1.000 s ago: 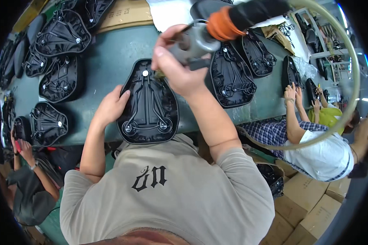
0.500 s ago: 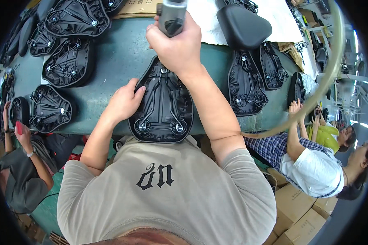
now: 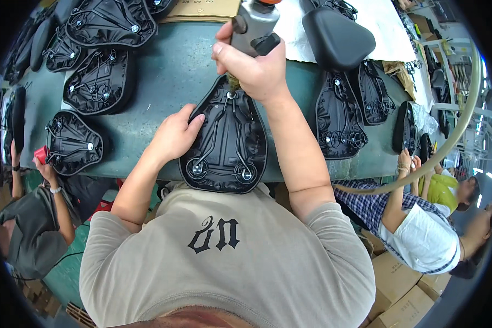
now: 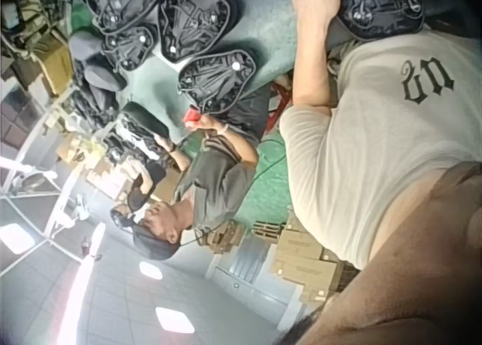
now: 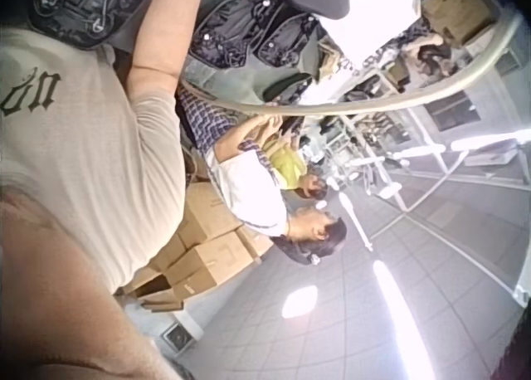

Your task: The person assembles bicycle saddles by fitting metal rail brackets onto the saddle bases and fastening them with screws using a pneumatic screwdriver, setting the finished saddles aside.

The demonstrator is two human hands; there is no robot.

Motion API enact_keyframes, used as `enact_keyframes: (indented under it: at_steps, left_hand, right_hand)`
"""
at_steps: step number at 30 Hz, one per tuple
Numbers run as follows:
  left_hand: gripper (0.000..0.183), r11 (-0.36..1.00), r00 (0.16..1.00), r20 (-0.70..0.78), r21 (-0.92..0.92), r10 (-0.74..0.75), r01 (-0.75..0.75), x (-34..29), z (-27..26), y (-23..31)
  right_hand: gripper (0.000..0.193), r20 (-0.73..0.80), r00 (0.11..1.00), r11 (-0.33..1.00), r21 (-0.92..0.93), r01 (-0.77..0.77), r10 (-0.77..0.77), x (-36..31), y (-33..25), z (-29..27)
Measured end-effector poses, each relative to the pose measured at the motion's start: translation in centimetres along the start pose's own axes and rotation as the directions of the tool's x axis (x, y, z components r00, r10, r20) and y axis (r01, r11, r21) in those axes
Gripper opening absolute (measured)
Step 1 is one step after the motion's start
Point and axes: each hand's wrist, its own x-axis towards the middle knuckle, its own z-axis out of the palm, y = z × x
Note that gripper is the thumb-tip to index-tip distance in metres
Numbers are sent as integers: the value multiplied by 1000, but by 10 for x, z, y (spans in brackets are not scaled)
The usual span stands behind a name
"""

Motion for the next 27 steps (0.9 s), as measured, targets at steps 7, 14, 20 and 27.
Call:
enact_keyframes:
  at_steps: [7,14,20,27]
  left_hand:
    - [40,1000,999,-29,14,14,-14,-5,5,-2]
    - [52,988,929,-369,-150,-36,-21,-29,15,-27]
    - [78,854,658,-583,483,477,-191,-51,-2,-2]
    - [42,667,622,-245,312,744,-676,18,-8,6]
  right_hand:
    - [12,-33,999,1000,-29,-5,4,-9,-2,1]
    - [36,-58,939,883,326,339,-339,-46,-51,-33]
    - [33,-5,946,897,317,308,-323,-93,-76,-50]
    - [33,8,960,908,328,262,-280,-83,-49,-42]
